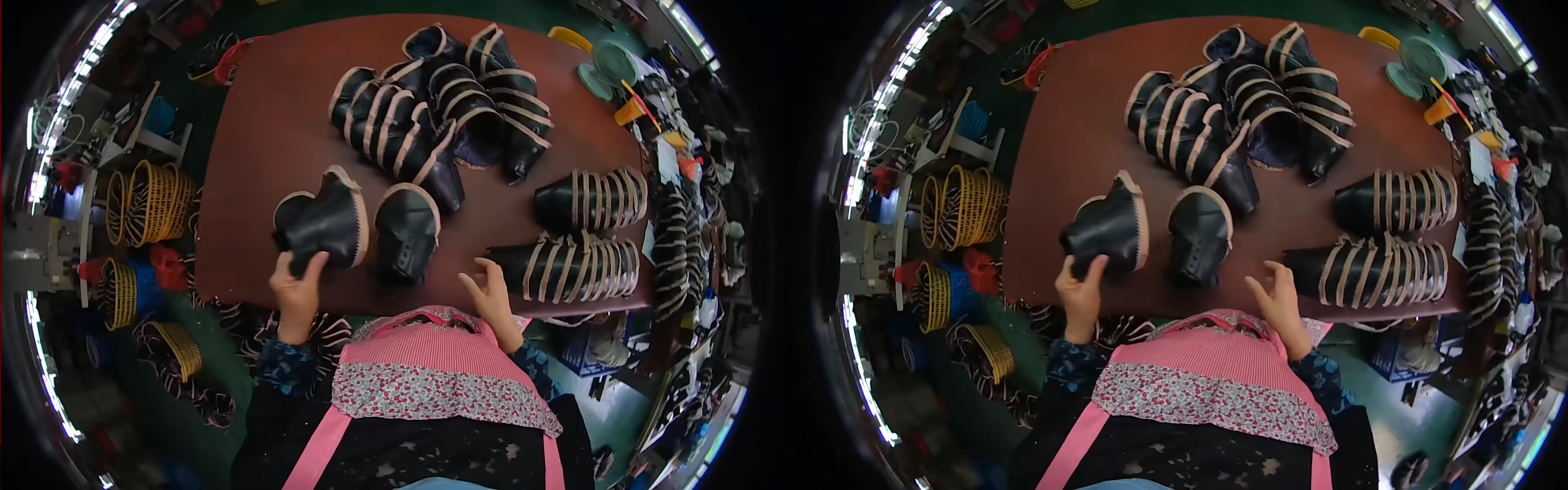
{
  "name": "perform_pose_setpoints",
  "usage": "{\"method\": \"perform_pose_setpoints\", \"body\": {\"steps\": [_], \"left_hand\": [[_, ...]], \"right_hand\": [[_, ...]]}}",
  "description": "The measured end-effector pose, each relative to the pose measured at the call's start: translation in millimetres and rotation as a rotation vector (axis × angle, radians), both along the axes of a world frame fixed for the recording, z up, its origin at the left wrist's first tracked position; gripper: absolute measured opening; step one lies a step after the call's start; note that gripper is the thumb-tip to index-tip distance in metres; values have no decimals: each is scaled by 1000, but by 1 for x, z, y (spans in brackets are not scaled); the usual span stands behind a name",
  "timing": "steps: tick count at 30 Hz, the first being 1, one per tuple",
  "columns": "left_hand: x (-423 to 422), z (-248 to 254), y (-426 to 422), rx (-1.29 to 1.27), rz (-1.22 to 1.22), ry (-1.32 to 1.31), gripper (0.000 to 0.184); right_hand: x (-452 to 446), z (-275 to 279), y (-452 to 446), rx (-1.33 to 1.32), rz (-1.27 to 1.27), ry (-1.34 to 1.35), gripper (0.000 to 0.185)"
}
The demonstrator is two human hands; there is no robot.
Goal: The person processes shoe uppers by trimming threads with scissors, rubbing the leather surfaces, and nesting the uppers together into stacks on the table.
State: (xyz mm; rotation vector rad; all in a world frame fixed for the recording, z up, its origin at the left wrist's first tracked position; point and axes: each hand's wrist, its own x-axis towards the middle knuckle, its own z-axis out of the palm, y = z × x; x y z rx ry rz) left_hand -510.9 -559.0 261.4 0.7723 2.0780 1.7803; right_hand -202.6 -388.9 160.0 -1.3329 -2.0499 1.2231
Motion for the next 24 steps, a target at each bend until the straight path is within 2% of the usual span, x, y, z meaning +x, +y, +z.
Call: {"method": "perform_pose_setpoints", "body": {"steps": [1,2,4,6,8,9,11,12,13,14,15,16,17,19,20,22,24], "left_hand": [[-8,4,-5,36,7,-42,19],[-14,12,-5,78,25,-76,18],[-15,20,1,112,79,-14,16],[-35,9,-14,-440,-10,907,17],[-51,-14,-13,-473,-85,979,20],[-61,-33,-14,-515,-162,1047,22],[-90,-94,-25,-737,-302,840,29],[-99,-113,-28,-846,-346,762,31],[-100,-107,-19,-919,-346,654,34],[-95,-102,-13,-912,-356,662,34],[-79,-84,-4,-868,-186,861,34],[-62,-67,3,-816,-12,1047,35],[-45,-53,14,-714,73,1145,35],[-14,-51,27,-414,-114,851,33],[4,-62,31,-360,-294,702,28],[49,-78,45,-301,-591,599,21],[79,-107,58,-464,-674,671,31]], "right_hand": [[-6,6,-5,80,67,-43,57],[-12,5,-6,102,165,-48,67],[-32,4,-11,121,246,-58,73],[-47,-2,-11,153,339,-69,78],[-59,-30,-7,-111,347,-47,86],[-63,-44,-1,-105,351,-44,86],[-80,-75,13,-636,126,191,88],[-83,-103,21,-487,110,53,76],[-84,-103,27,-485,102,60,76],[-84,-104,34,-557,75,58,68],[-81,-103,40,-629,45,52,59],[-74,-100,38,-629,30,47,59],[-66,-94,37,-723,-15,131,52],[-49,-96,28,-818,-68,209,45],[-40,-102,24,-867,-75,199,41],[-30,-113,11,-915,-86,191,38],[-21,-123,-4,-990,-122,90,36]]}}
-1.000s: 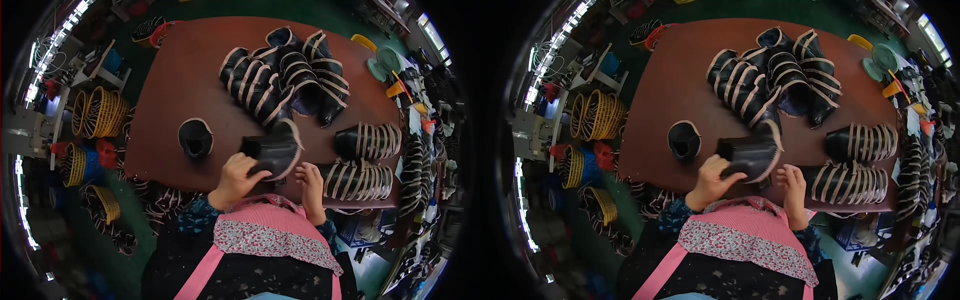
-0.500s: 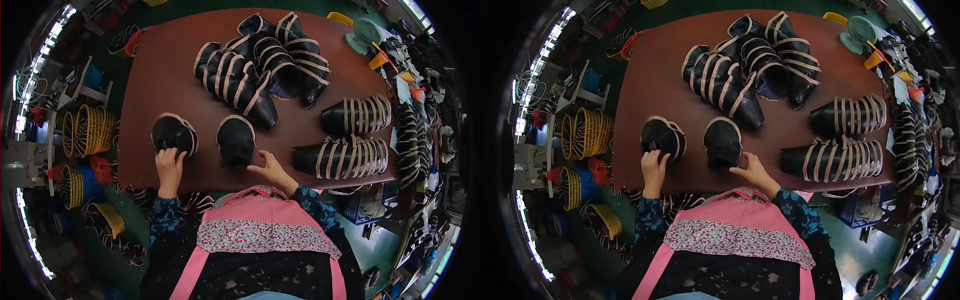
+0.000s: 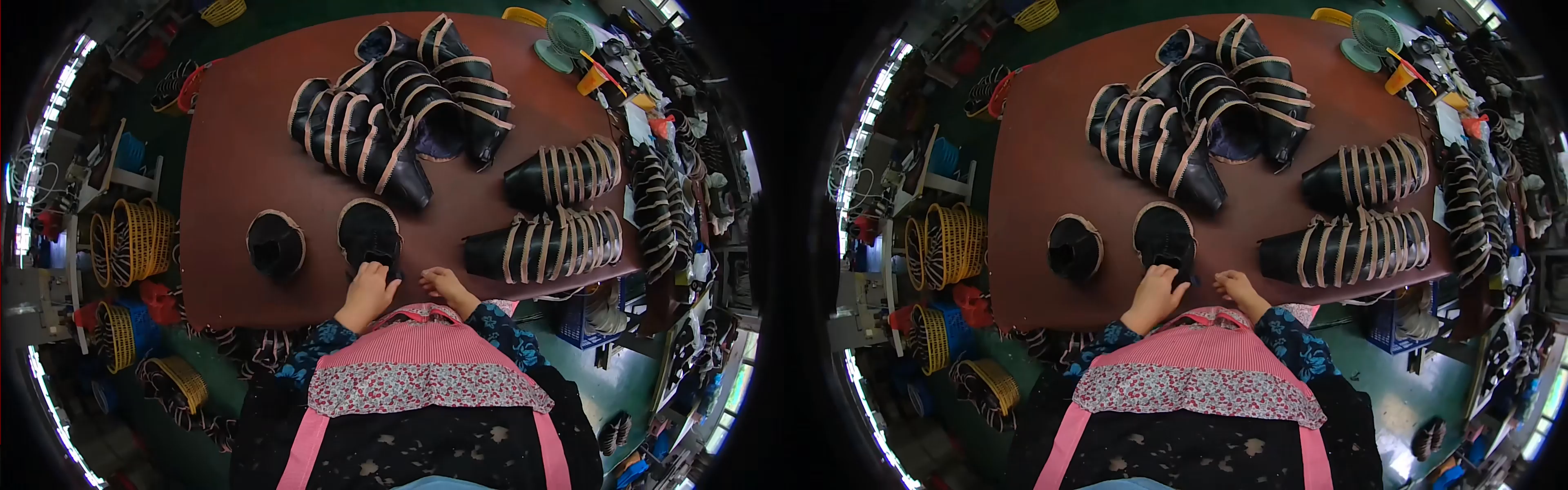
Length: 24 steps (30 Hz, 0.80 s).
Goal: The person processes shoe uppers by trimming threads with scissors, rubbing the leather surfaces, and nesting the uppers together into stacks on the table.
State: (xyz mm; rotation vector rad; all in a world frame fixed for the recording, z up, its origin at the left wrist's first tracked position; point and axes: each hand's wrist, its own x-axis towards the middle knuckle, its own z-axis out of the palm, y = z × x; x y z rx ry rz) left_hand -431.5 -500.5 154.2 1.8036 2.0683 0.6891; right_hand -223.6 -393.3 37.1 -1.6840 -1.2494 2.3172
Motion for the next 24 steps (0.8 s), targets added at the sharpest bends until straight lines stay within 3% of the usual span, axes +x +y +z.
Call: {"method": "perform_pose_setpoints", "body": {"steps": [1,3,4,5,6,7,10,14,16,18,20,21,23,24], "left_hand": [[2,-10,10,3,-18,-3,31],[3,-32,40,-630,-4,-88,45],[-2,-52,48,-701,45,-203,56],[-8,-69,53,-668,44,-239,59],[-11,-77,55,-631,42,-276,63],[-10,-62,56,-610,114,-348,67],[-14,-23,43,-612,134,-451,74],[-17,15,16,-653,189,-779,69],[-26,-2,-6,-576,232,-697,62],[-18,23,-19,-291,264,-916,53],[-8,50,-23,-208,413,-1036,47],[-7,54,-25,-239,449,-993,45],[-14,47,-22,-292,418,-942,44],[-17,42,-17,-291,426,-922,51]], "right_hand": [[3,-5,-6,4,43,3,34],[9,-9,-13,-5,56,1,33],[11,-6,-13,-13,88,2,32],[14,-6,-14,30,85,20,33],[19,-8,-13,348,184,0,35],[23,-9,-14,660,288,-29,37],[14,14,-11,1104,434,-113,48],[-15,18,-3,1228,577,-174,69],[-28,-13,-4,1355,698,-92,68],[-35,4,-14,1299,1094,-33,63],[-32,-19,-33,1315,1236,241,53],[-24,-24,-40,1313,1153,169,53],[-10,-36,-49,899,1181,425,46],[2,-32,-49,908,1132,381,46]]}}
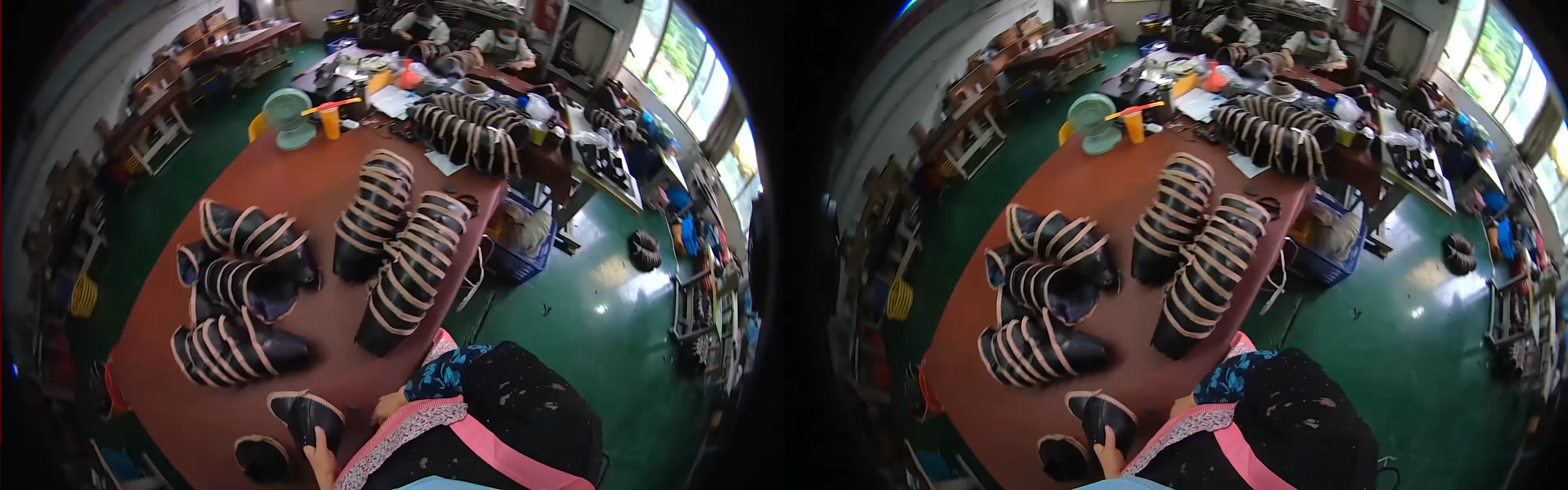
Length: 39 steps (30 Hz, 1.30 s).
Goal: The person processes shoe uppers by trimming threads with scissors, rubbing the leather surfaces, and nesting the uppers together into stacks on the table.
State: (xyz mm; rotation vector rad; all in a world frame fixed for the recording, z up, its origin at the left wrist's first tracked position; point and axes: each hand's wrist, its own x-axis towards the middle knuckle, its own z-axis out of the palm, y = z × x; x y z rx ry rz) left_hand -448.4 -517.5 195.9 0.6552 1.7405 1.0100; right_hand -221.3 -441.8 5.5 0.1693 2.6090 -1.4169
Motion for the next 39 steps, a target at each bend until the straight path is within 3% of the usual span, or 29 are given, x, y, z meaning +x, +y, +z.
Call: {"method": "perform_pose_setpoints", "body": {"steps": [2,4,5,6,8,10,11,13,14,15,17,21,24,26,33,35,39], "left_hand": [[14,-7,20,5,129,-31,62],[26,-5,55,52,151,-68,62],[33,1,67,70,193,-78,62],[48,28,75,281,59,-198,58],[66,51,91,257,7,-131,56],[87,74,102,239,-40,-54,54],[105,84,104,283,-84,-86,54],[135,89,108,335,-124,-115,55],[149,87,112,357,-149,-150,56],[161,85,118,374,-172,-181,58],[182,80,134,380,-225,-133,56],[251,99,172,440,-428,-50,51],[327,130,214,564,-579,14,47],[358,144,230,598,-801,201,43],[444,160,251,438,-516,89,40],[454,165,257,557,-535,142,39],[460,156,262,391,-581,279,45]], "right_hand": [[38,13,-3,-258,-200,-172,41],[91,23,-12,-163,-483,-86,37],[114,15,-15,-107,-586,-169,35],[139,21,-16,-40,-703,-231,35],[181,27,-20,30,-837,-284,34],[213,23,-19,87,-1269,-241,32],[224,24,-15,102,-1278,-235,32],[238,37,-11,-406,-1798,84,27],[241,64,1,-618,-1895,110,25],[247,72,18,-613,-1886,119,25],[264,81,47,-346,-1830,311,30],[295,195,140,-732,-1558,516,41],[318,238,192,-765,-1176,846,44],[336,259,217,-798,-1064,697,41],[376,266,264,-1096,-1012,623,32],[380,268,274,-1172,-947,597,33],[400,280,275,-1294,-956,736,29]]}}
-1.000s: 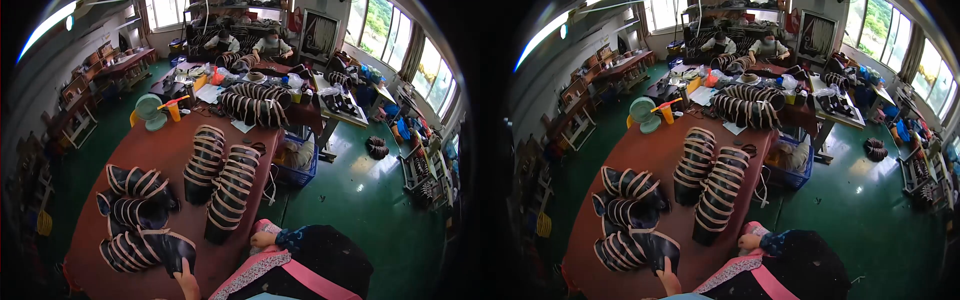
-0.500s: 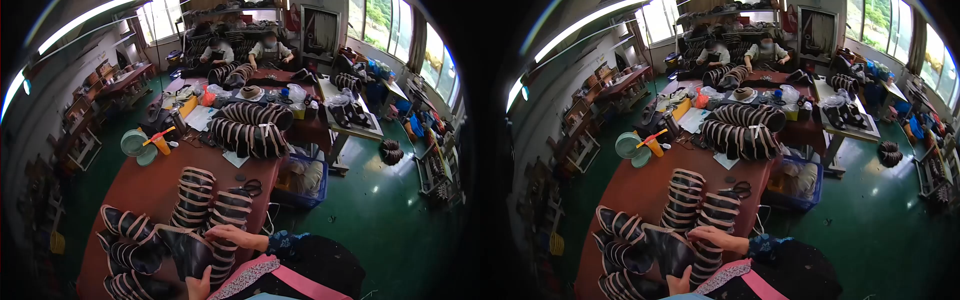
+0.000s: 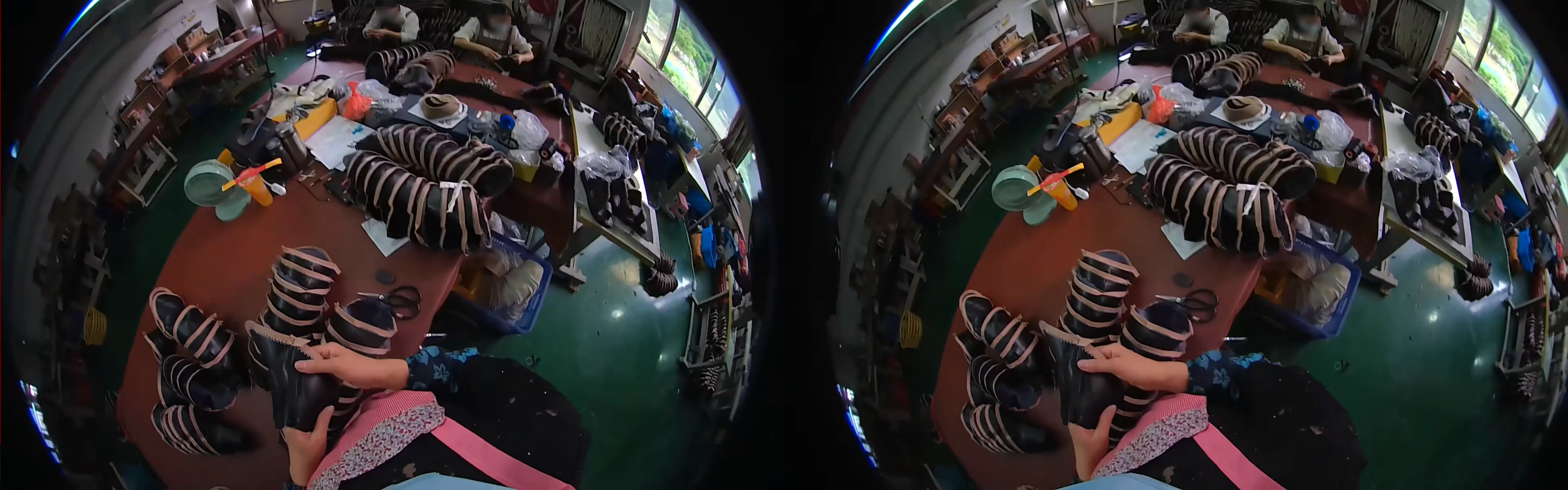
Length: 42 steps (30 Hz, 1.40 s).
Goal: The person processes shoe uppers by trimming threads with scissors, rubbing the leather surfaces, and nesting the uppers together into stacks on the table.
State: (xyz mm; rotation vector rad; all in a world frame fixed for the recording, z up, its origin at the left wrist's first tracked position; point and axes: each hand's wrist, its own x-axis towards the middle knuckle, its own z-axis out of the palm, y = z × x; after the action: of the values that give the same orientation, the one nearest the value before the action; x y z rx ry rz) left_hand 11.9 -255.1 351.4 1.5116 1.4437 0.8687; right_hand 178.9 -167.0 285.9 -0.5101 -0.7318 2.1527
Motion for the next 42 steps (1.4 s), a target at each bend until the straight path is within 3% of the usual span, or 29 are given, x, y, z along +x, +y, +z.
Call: {"method": "perform_pose_setpoints", "body": {"steps": [2,3,5,7,8,15,18,20,25,27,32,34,42], "left_hand": [[-5,-27,0,76,-75,89,45],[-7,-33,8,180,-131,179,46],[3,-15,18,239,-143,158,50],[8,-8,29,480,-325,432,50],[15,1,26,329,-297,301,50],[3,-18,38,371,-264,358,41],[-11,-31,21,297,-238,385,40],[-12,-35,21,235,-127,422,33],[-2,-17,29,561,-15,422,30],[4,-10,30,882,29,523,31],[12,-6,19,757,382,401,34],[8,1,22,848,305,572,33],[2,42,35,924,-7,471,22]], "right_hand": [[17,8,13,112,40,-530,31],[29,19,18,75,122,-549,39],[25,6,18,8,-30,19,45],[36,11,26,70,-47,-58,43],[35,1,29,50,-11,-77,43],[27,13,35,35,-103,70,44],[18,16,32,-162,-177,175,36],[21,14,31,-163,-158,154,35],[23,19,46,-234,-187,235,35],[23,16,49,-283,-217,259,35],[27,18,51,-393,-191,302,37],[30,32,46,-546,-147,241,38],[-10,9,9,-670,118,-43,49]]}}
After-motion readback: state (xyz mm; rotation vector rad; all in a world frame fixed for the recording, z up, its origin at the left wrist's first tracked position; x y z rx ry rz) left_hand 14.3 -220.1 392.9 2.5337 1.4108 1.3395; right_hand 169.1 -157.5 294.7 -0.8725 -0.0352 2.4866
